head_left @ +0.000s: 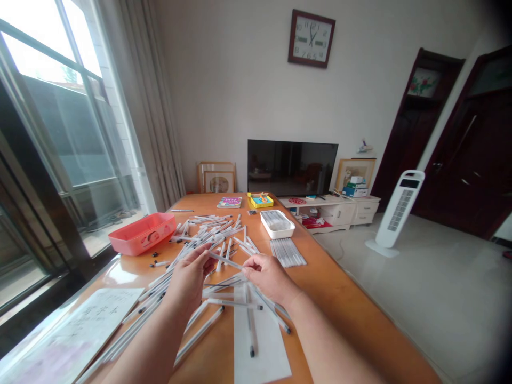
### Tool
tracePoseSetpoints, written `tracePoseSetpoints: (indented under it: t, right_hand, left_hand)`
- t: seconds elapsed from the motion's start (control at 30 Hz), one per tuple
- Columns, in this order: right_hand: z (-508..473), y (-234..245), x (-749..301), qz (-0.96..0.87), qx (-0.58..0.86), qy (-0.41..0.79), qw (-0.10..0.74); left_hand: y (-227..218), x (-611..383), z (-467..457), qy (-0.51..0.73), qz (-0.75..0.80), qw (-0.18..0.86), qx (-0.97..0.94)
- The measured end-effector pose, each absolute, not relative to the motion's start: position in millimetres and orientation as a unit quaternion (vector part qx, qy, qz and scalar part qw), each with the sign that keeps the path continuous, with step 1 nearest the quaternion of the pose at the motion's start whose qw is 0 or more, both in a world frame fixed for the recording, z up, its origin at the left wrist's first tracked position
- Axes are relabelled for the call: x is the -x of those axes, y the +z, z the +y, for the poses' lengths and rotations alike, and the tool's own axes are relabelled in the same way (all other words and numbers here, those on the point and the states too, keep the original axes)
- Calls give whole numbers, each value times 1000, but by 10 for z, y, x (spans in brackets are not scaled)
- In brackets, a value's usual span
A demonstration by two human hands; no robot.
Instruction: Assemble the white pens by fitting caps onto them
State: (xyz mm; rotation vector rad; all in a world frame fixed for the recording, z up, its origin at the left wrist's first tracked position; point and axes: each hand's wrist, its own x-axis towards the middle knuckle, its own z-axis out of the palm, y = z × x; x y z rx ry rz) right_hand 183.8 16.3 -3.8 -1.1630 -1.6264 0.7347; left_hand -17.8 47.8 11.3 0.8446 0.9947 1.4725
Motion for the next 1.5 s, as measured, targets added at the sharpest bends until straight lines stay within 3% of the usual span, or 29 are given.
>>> tracePoseSetpoints:
  t: [0.17,0.4,0.7,0.87,1.03,1.13,1.23,1.5]
  right_hand:
    - [252,-29,-2102,-649,509,257,504]
    - [355,-80,-2521,-461,568,330,596]
    - [329,-17,-2590,-434,569,367,594]
    - [231,65,-2496,-480,518,461,537]
    - [133,147,-2293,-533,451,527,485]
    - [135,165,-2186,-495,409,549,536]
    - [161,134,-2103,-465,393,558,564]
    - [119,17,-1833,-566,467,517,439]
  left_hand:
    - [146,179,458,617,434,550,-358]
    - [195,173,412,605,476,504,-393]
    - [145,147,422,575,474,470,-473]
    - [119,114,390,552,441,329,-627]
    - [91,13,265,422,411,216,-778]
    - [32,-71,236,373,420,271,-782]
    - [-18,-152,246,420,424,421,-684]
    - [27,-161,258,521,362,656,-409]
